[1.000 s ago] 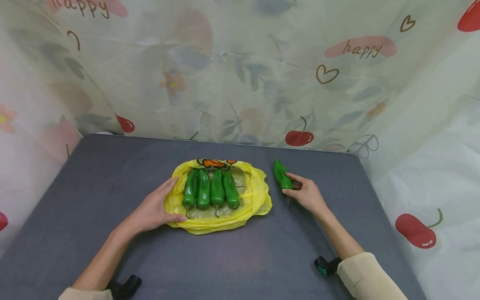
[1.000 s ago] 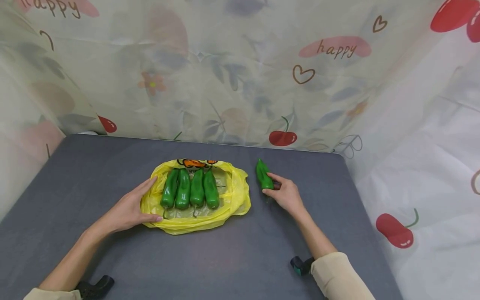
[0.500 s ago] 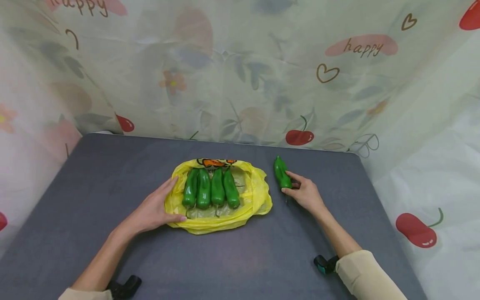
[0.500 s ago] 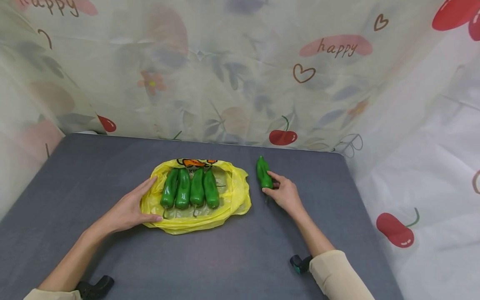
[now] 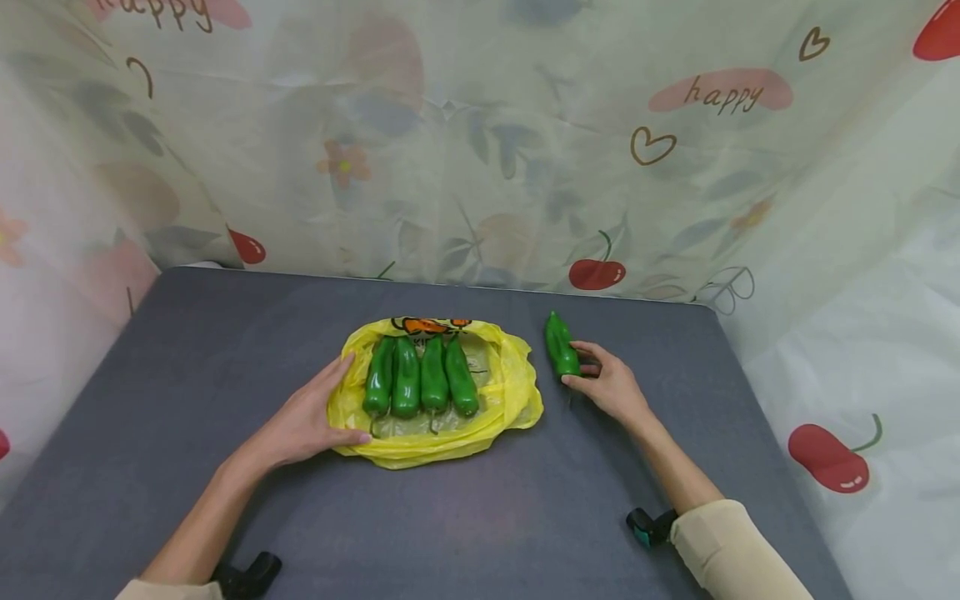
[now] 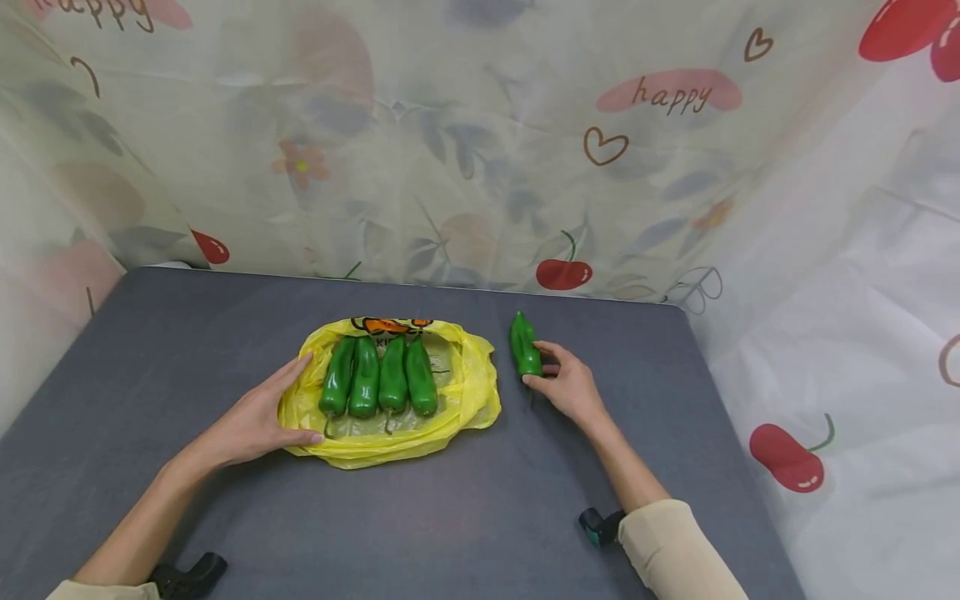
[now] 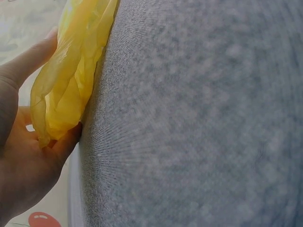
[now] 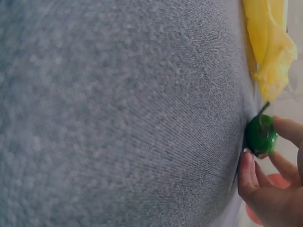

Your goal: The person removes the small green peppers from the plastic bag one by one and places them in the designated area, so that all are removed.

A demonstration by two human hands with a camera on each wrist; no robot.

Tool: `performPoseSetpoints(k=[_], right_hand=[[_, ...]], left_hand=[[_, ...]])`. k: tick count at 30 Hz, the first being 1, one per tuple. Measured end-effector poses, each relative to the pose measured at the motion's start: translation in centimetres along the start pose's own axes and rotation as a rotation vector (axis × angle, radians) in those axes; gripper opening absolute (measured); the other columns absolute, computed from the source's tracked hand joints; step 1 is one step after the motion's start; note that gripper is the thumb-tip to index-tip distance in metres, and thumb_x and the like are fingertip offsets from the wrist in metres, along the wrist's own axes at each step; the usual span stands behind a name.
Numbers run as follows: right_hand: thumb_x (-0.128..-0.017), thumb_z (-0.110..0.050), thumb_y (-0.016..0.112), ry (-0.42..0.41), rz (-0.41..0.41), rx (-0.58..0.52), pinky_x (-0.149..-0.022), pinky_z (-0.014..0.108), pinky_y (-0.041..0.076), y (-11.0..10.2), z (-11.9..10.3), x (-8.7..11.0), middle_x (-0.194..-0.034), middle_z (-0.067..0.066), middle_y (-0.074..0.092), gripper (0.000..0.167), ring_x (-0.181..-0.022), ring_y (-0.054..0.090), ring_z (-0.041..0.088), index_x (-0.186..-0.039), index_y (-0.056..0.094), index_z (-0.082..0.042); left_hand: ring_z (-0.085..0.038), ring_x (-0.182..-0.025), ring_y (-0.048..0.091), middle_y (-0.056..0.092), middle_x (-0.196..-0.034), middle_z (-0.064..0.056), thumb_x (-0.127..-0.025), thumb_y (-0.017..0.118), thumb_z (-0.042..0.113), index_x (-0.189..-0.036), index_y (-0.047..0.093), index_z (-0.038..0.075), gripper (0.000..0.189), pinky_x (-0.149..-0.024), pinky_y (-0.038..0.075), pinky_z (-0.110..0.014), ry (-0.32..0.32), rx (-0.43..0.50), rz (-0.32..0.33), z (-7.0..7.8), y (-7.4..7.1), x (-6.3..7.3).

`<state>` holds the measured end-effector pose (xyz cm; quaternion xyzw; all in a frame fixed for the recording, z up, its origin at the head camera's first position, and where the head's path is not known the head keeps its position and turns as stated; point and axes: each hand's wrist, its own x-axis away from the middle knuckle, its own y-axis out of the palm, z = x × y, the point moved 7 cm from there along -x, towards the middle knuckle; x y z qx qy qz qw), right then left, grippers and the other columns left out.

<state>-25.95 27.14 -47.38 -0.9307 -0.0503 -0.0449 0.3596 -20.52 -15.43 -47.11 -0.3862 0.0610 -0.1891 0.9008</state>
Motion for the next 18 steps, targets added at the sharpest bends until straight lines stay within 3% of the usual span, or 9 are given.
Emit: performPoseSetpoints(k=[10,18], right_hand=[[-0.090,-0.020,0.075,-0.011,0.040,-0.061,-0.092,0.048,0.051,-0.8,0.0,0.5,-0.143,0.014,0.052,0.061,-0.122,0.058,0.031,-0.145,0.050,-0.011],[-0.091,-0.020,0.074,-0.039,0.120,-0.058,-0.093,0.050,0.050,-1.7,-0.5,1.0,-0.141,0.014,0.053,0.058,-0.124,0.056,0.033,-0.143,0.052,-0.010]], left_hand=[[-0.048,-0.145,0.018,0.012,-0.161,-0.028,-0.075,0.086,0.046,-0.159,0.012,0.003,0.120,-0.110,0.024,-0.065,-0.004,0.026,-0.019,0.1,0.0,0.0],[-0.048,-0.145,0.017,0.013,-0.161,-0.028,-0.075,0.086,0.044,-0.159,0.012,0.003,0.120,-0.110,0.024,-0.065,-0.005,0.032,-0.018,0.1,0.0,0.1]])
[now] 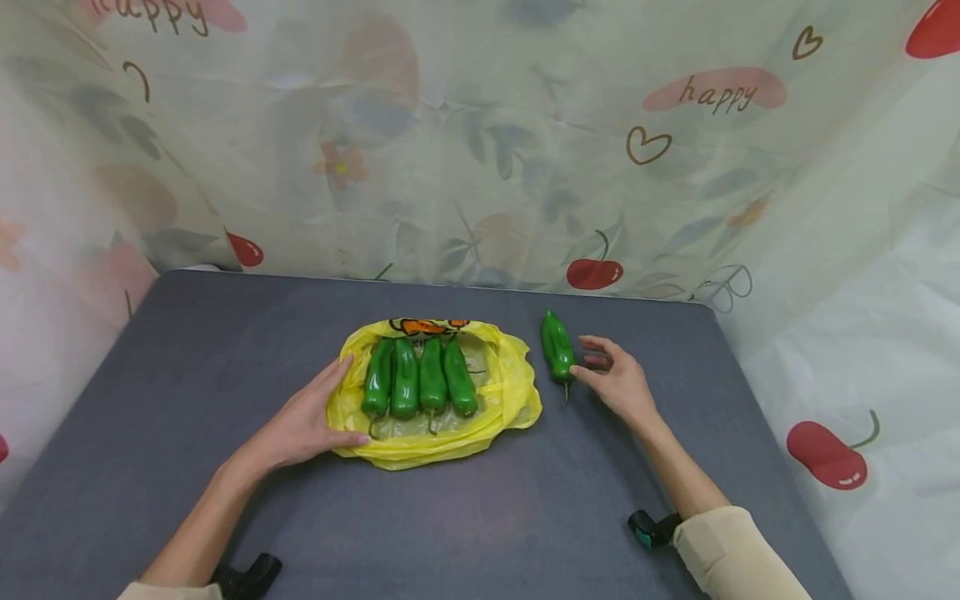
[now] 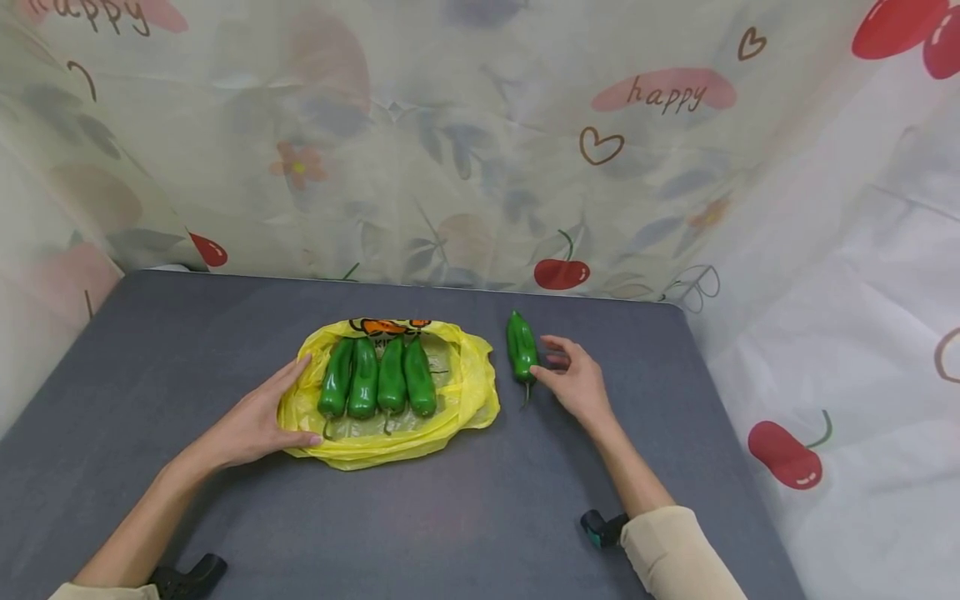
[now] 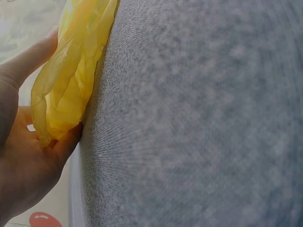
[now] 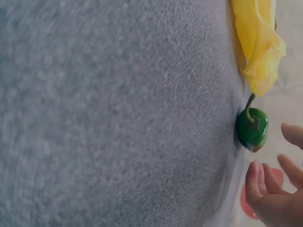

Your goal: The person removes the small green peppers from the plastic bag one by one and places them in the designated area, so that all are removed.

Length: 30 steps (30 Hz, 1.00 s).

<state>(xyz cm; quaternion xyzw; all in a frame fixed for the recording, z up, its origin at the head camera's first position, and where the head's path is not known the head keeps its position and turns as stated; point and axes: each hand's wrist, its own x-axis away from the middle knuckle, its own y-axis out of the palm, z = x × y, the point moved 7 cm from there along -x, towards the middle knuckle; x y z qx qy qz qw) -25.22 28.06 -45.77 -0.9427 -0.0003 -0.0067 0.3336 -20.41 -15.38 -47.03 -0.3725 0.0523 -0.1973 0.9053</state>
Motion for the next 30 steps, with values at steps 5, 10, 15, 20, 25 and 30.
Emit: performPoseSetpoints(k=[5,10,15,20,25,30], right_hand=[[-0.090,-0.016,0.075,-0.048,0.031,-0.054,-0.096,0.047,0.050,-0.1,-0.8,0.4,-0.141,0.012,0.054,0.056,-0.119,0.059,0.032,-0.141,0.054,-0.008],[-0.089,-0.015,0.076,-0.076,0.048,-0.067,-0.092,0.042,0.052,0.0,-1.7,0.8,-0.137,0.008,0.058,0.052,-0.109,0.063,0.027,-0.138,0.057,-0.009],[-0.089,-0.016,0.076,-0.091,0.037,-0.095,-0.089,0.038,0.053,0.3,-2.4,1.1,-0.136,0.007,0.059,0.052,-0.106,0.063,0.024,-0.137,0.058,-0.009],[-0.090,-0.016,0.075,-0.105,0.010,-0.112,-0.088,0.038,0.053,0.9,-3.3,1.3,-0.136,0.006,0.058,0.052,-0.106,0.063,0.023,-0.138,0.057,-0.010],[-0.090,-0.015,0.075,-0.108,-0.012,-0.149,-0.088,0.034,0.054,1.5,-4.2,1.6,-0.135,0.003,0.059,0.050,-0.106,0.064,0.022,-0.137,0.058,-0.010],[-0.089,-0.013,0.075,-0.130,-0.049,-0.194,-0.085,0.029,0.054,2.4,-5.2,2.1,-0.135,0.006,0.059,0.050,-0.106,0.064,0.023,-0.136,0.058,-0.007]], left_hand=[[-0.048,-0.145,0.018,0.013,-0.161,-0.028,-0.075,0.086,0.045,-0.159,0.012,0.004,0.120,-0.110,0.024,-0.065,0.001,-0.001,0.005,-0.2,0.1,0.1],[-0.047,-0.145,0.018,0.013,-0.161,-0.028,-0.075,0.086,0.045,-0.159,0.012,0.003,0.120,-0.110,0.024,-0.064,0.006,0.000,0.009,-0.3,0.2,0.0],[-0.047,-0.146,0.018,0.013,-0.161,-0.027,-0.074,0.086,0.045,-0.159,0.011,0.002,0.121,-0.110,0.024,-0.064,0.008,-0.002,0.009,-0.3,0.2,0.0],[-0.047,-0.146,0.017,0.012,-0.162,-0.027,-0.075,0.086,0.045,-0.159,0.011,0.003,0.121,-0.110,0.024,-0.064,0.005,-0.003,0.007,-0.2,0.1,0.0],[-0.047,-0.146,0.018,0.012,-0.162,-0.027,-0.075,0.086,0.045,-0.159,0.011,0.002,0.120,-0.110,0.025,-0.064,0.008,-0.008,0.007,-0.2,0.1,-0.1],[-0.047,-0.145,0.017,0.012,-0.162,-0.028,-0.076,0.086,0.044,-0.159,0.011,0.001,0.119,-0.110,0.025,-0.064,0.006,-0.004,0.000,-0.3,0.3,-0.1]])
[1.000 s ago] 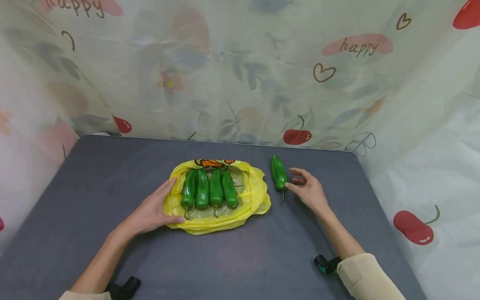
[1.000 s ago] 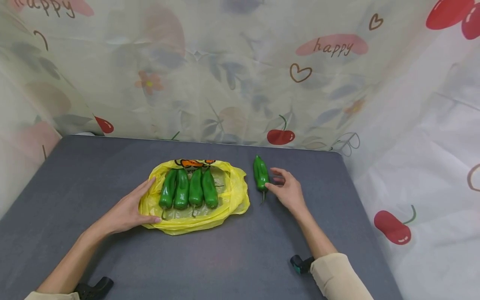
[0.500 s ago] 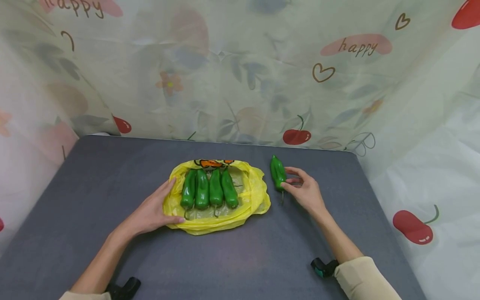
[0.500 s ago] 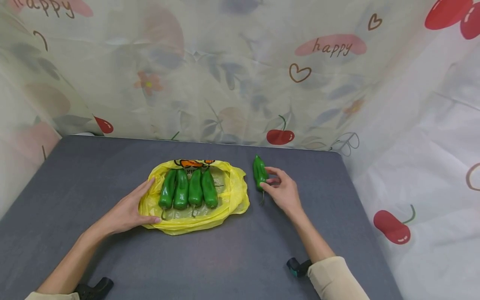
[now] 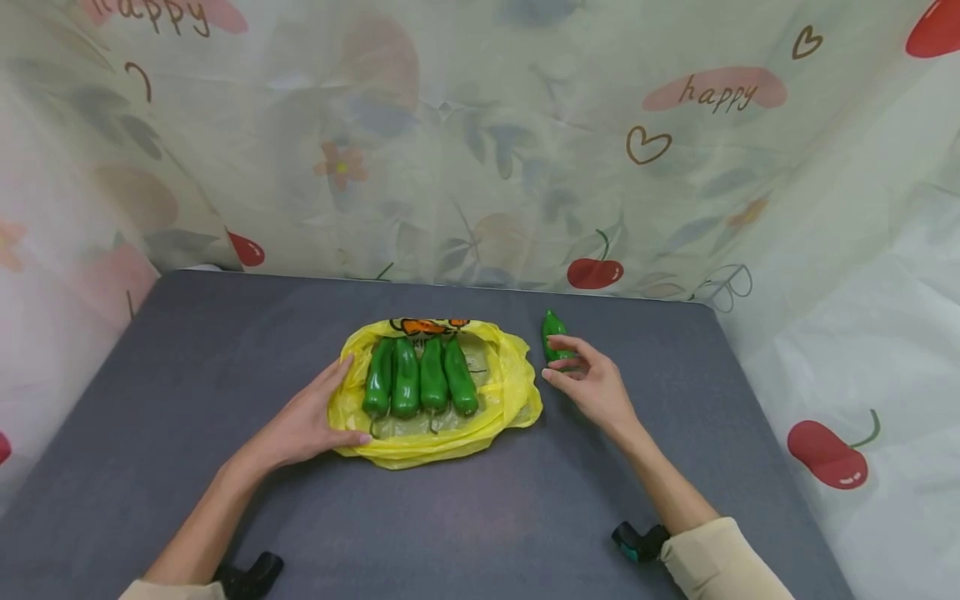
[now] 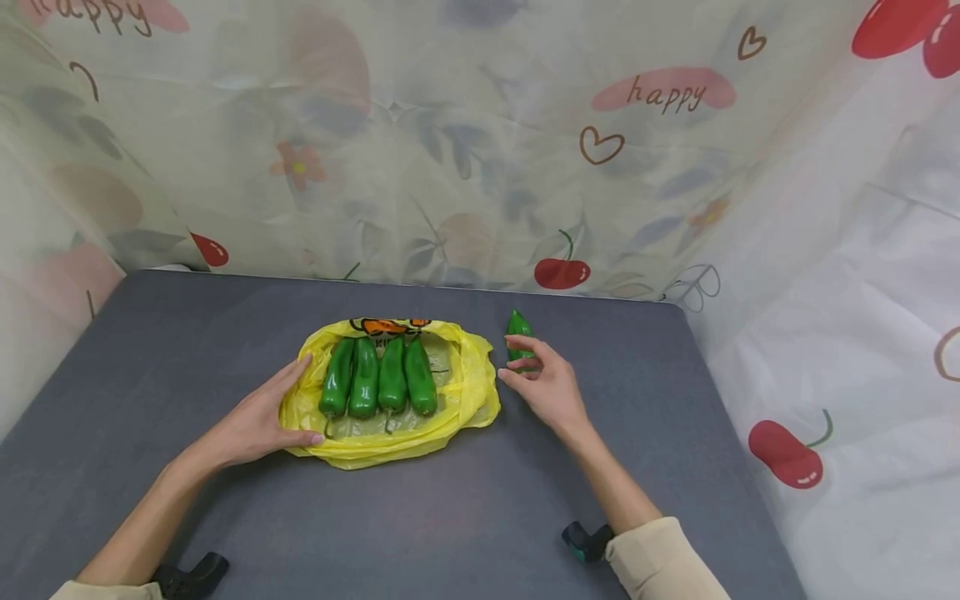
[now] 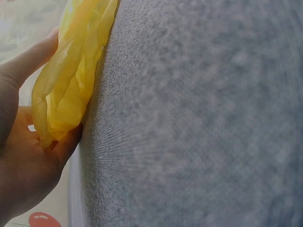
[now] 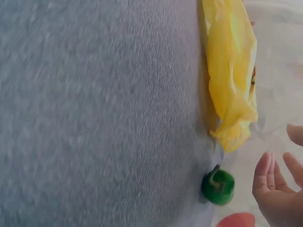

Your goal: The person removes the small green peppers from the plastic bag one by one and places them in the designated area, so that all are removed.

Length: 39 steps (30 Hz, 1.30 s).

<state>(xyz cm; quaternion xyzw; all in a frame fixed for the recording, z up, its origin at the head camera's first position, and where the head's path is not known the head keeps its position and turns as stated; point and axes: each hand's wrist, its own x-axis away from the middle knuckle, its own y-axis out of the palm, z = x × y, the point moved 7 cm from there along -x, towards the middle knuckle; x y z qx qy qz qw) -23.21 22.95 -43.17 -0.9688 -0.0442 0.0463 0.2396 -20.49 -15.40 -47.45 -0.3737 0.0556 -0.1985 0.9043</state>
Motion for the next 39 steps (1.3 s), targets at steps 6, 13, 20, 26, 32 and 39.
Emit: performPoseSetpoints(k=[6,13,20,26,32,39], right_hand=[[-0.090,-0.009,0.074,-0.026,-0.051,-0.090,-0.086,0.028,0.054,1.4,-0.5,0.2,-0.139,0.014,0.056,0.050,-0.110,0.064,0.027,-0.137,0.057,-0.006],[-0.091,-0.010,0.073,-0.024,-0.099,-0.155,-0.088,0.027,0.054,3.1,-0.8,0.4,-0.139,0.011,0.055,0.052,-0.116,0.062,0.030,-0.140,0.054,-0.004],[-0.090,-0.006,0.072,-0.042,-0.122,-0.181,-0.091,0.029,0.053,4.5,-1.5,0.6,-0.138,0.012,0.056,0.051,-0.118,0.061,0.030,-0.138,0.055,-0.002],[-0.090,-0.002,0.072,-0.056,-0.176,-0.224,-0.091,0.030,0.053,5.9,-2.4,0.7,-0.141,0.020,0.052,0.053,-0.120,0.059,0.036,-0.139,0.053,0.001],[-0.091,-0.006,0.072,-0.041,-0.216,-0.218,-0.090,0.032,0.054,7.2,-1.8,0.7,-0.139,0.022,0.054,0.054,-0.118,0.060,0.035,-0.140,0.052,0.000],[-0.089,-0.004,0.073,-0.033,-0.253,-0.217,-0.089,0.034,0.054,8.6,-1.9,0.6,-0.139,0.023,0.054,0.056,-0.118,0.060,0.037,-0.141,0.053,-0.001]], left_hand=[[-0.047,-0.146,0.017,0.011,-0.162,-0.027,-0.075,0.086,0.045,-0.159,0.011,0.001,0.120,-0.110,0.024,-0.064,0.007,0.012,0.000,0.1,0.0,0.0],[-0.046,-0.146,0.017,0.012,-0.162,-0.027,-0.076,0.085,0.044,-0.159,0.011,0.001,0.119,-0.110,0.025,-0.063,0.003,0.001,0.001,0.1,0.0,-0.1],[-0.047,-0.145,0.018,0.013,-0.161,-0.028,-0.076,0.086,0.044,-0.159,0.011,0.002,0.119,-0.110,0.024,-0.064,0.000,-0.010,-0.005,0.1,0.1,-0.3],[-0.047,-0.146,0.017,0.012,-0.162,-0.027,-0.076,0.086,0.042,-0.159,0.011,0.001,0.120,-0.111,0.024,-0.063,-0.009,-0.004,0.003,-0.1,0.2,-0.1],[-0.047,-0.146,0.018,0.012,-0.162,-0.027,-0.075,0.086,0.043,-0.159,0.011,0.001,0.120,-0.111,0.024,-0.063,-0.007,-0.001,0.006,-0.1,0.2,0.0],[-0.047,-0.145,0.018,0.013,-0.161,-0.027,-0.075,0.086,0.044,-0.159,0.012,0.001,0.120,-0.111,0.025,-0.063,-0.006,-0.004,0.008,0.0,0.1,0.0]])
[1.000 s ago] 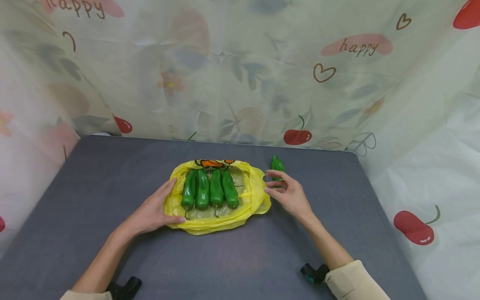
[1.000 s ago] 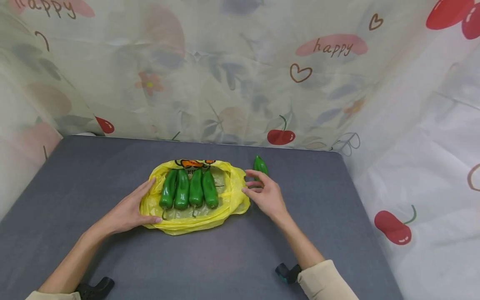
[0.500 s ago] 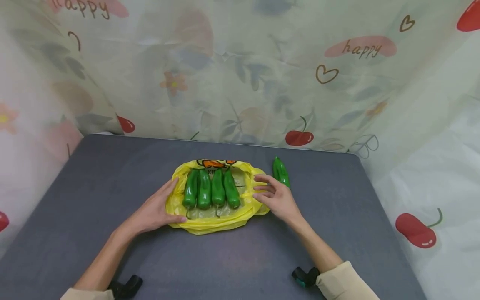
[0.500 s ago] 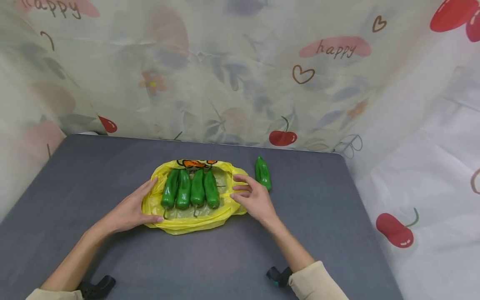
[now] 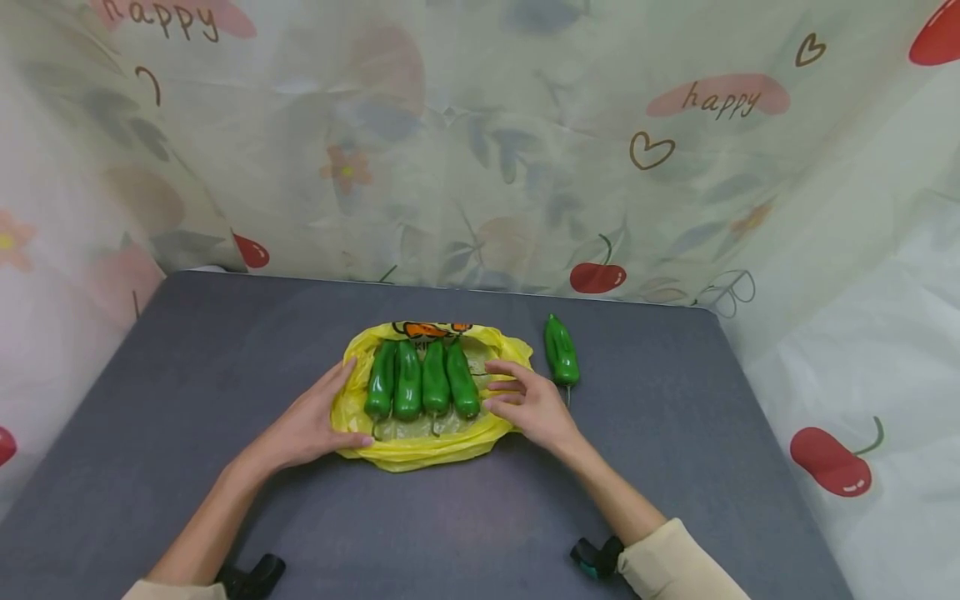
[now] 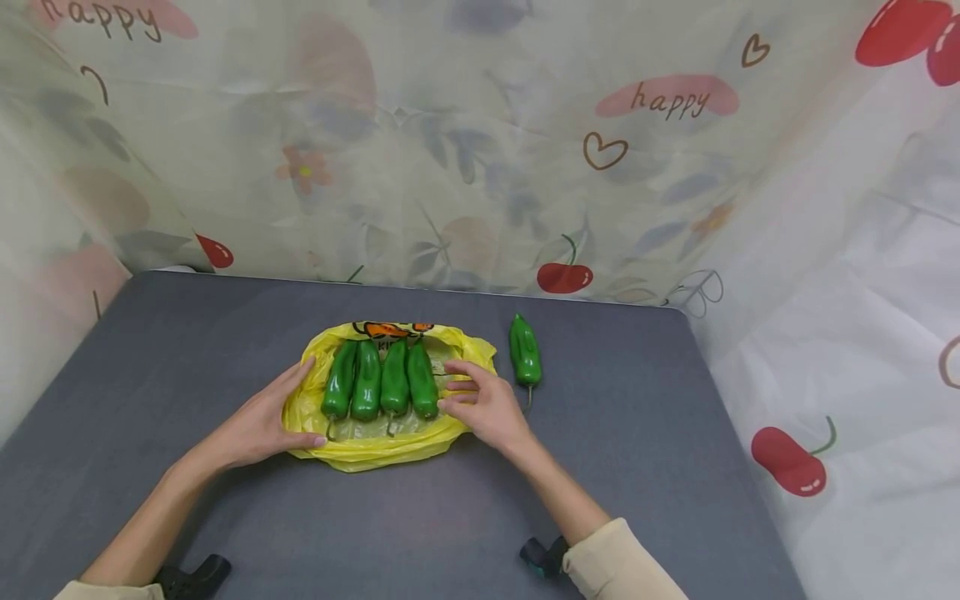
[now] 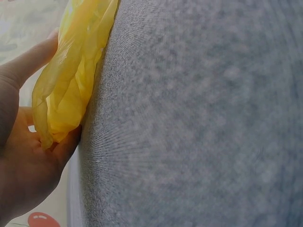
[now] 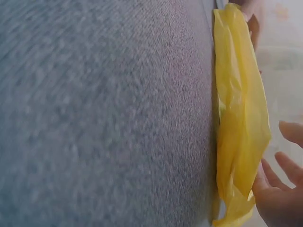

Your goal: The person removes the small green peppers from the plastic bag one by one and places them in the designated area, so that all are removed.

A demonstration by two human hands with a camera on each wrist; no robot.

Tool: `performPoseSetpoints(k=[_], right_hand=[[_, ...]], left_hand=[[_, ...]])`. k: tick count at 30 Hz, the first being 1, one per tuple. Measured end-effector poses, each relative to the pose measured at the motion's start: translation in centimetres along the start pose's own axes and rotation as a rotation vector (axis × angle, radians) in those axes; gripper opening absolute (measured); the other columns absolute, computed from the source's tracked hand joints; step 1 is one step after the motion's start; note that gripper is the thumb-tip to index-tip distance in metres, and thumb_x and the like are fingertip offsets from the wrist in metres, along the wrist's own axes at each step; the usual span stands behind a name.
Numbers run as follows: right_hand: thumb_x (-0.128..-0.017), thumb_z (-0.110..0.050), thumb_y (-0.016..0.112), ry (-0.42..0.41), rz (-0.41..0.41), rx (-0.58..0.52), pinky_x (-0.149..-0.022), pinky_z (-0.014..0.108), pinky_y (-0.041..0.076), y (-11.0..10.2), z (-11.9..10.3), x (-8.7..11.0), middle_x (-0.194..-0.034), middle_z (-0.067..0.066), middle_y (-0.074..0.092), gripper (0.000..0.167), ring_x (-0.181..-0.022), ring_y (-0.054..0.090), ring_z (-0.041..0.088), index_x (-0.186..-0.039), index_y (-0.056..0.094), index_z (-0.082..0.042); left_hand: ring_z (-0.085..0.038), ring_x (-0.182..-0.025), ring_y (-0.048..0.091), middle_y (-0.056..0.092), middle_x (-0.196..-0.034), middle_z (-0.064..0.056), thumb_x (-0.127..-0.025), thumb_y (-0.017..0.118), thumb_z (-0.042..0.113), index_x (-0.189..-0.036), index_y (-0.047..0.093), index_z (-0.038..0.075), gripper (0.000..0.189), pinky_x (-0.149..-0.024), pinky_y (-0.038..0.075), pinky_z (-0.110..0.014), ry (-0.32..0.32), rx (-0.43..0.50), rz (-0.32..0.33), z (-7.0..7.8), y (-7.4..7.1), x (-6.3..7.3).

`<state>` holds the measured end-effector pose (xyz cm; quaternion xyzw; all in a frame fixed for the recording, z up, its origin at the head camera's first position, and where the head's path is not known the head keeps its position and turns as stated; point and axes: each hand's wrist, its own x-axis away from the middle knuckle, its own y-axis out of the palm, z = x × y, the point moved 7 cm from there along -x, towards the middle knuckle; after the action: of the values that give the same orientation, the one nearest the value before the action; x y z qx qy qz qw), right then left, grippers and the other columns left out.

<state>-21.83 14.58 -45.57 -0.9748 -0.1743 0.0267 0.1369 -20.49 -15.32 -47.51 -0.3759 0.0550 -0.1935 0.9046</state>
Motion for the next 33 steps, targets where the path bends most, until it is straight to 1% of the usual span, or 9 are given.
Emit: performPoseSetpoints(k=[6,11,17,20,25,28,33], right_hand=[[-0.087,-0.003,0.075,-0.006,-0.006,0.046,-0.090,0.034,0.054,0.8,0.0,-0.5,-0.135,0.023,0.058,0.058,-0.116,0.063,0.035,-0.140,0.053,0.000],[-0.087,-0.006,0.076,0.001,-0.002,0.120,-0.090,0.035,0.054,1.3,0.1,-0.8,-0.133,0.019,0.061,0.058,-0.112,0.065,0.032,-0.140,0.055,-0.004],[-0.086,-0.007,0.078,-0.009,0.008,0.168,-0.090,0.039,0.054,1.8,0.0,-1.1,-0.128,0.018,0.063,0.058,-0.110,0.065,0.032,-0.139,0.057,-0.005],[-0.086,-0.008,0.078,-0.003,0.001,0.195,-0.090,0.038,0.054,2.0,0.1,-1.3,-0.130,0.016,0.063,0.057,-0.111,0.065,0.031,-0.139,0.057,-0.005],[-0.085,-0.010,0.078,0.027,-0.009,0.263,-0.089,0.035,0.054,2.3,0.4,-1.7,-0.130,0.012,0.064,0.060,-0.110,0.065,0.026,-0.141,0.057,-0.010],[-0.085,-0.010,0.079,0.020,-0.016,0.290,-0.089,0.035,0.054,2.5,0.4,-2.0,-0.130,0.012,0.063,0.062,-0.109,0.065,0.026,-0.142,0.056,-0.011],[-0.085,-0.012,0.079,0.005,-0.048,0.329,-0.087,0.035,0.055,3.0,0.5,-2.2,-0.141,0.010,0.056,0.066,-0.110,0.065,0.025,-0.145,0.053,-0.012]], left_hand=[[-0.047,-0.145,0.018,0.013,-0.161,-0.027,-0.075,0.086,0.044,-0.159,0.012,0.001,0.120,-0.111,0.025,-0.063,0.005,0.005,0.000,0.0,0.0,0.0],[-0.047,-0.146,0.018,0.013,-0.161,-0.027,-0.076,0.086,0.042,-0.159,0.012,0.001,0.118,-0.111,0.024,-0.064,0.005,0.007,0.000,0.0,0.0,0.0],[-0.047,-0.145,0.019,0.014,-0.161,-0.028,-0.076,0.086,0.041,-0.159,0.013,0.001,0.118,-0.111,0.024,-0.064,0.003,0.006,0.001,0.0,0.0,0.0],[-0.047,-0.145,0.019,0.014,-0.161,-0.028,-0.076,0.086,0.041,-0.159,0.013,0.001,0.118,-0.110,0.025,-0.064,-0.001,0.004,0.001,0.0,0.0,0.0],[-0.047,-0.145,0.019,0.014,-0.161,-0.028,-0.076,0.086,0.043,-0.159,0.013,0.003,0.118,-0.110,0.025,-0.064,-0.005,0.005,-0.001,0.0,-0.1,-0.1],[-0.047,-0.145,0.019,0.014,-0.161,-0.027,-0.076,0.086,0.044,-0.159,0.013,0.003,0.118,-0.110,0.025,-0.064,-0.004,0.005,-0.002,0.0,-0.1,-0.1],[-0.047,-0.145,0.019,0.015,-0.161,-0.028,-0.076,0.086,0.043,-0.159,0.013,0.002,0.118,-0.110,0.025,-0.064,-0.005,0.004,-0.001,-0.1,0.0,0.0]])
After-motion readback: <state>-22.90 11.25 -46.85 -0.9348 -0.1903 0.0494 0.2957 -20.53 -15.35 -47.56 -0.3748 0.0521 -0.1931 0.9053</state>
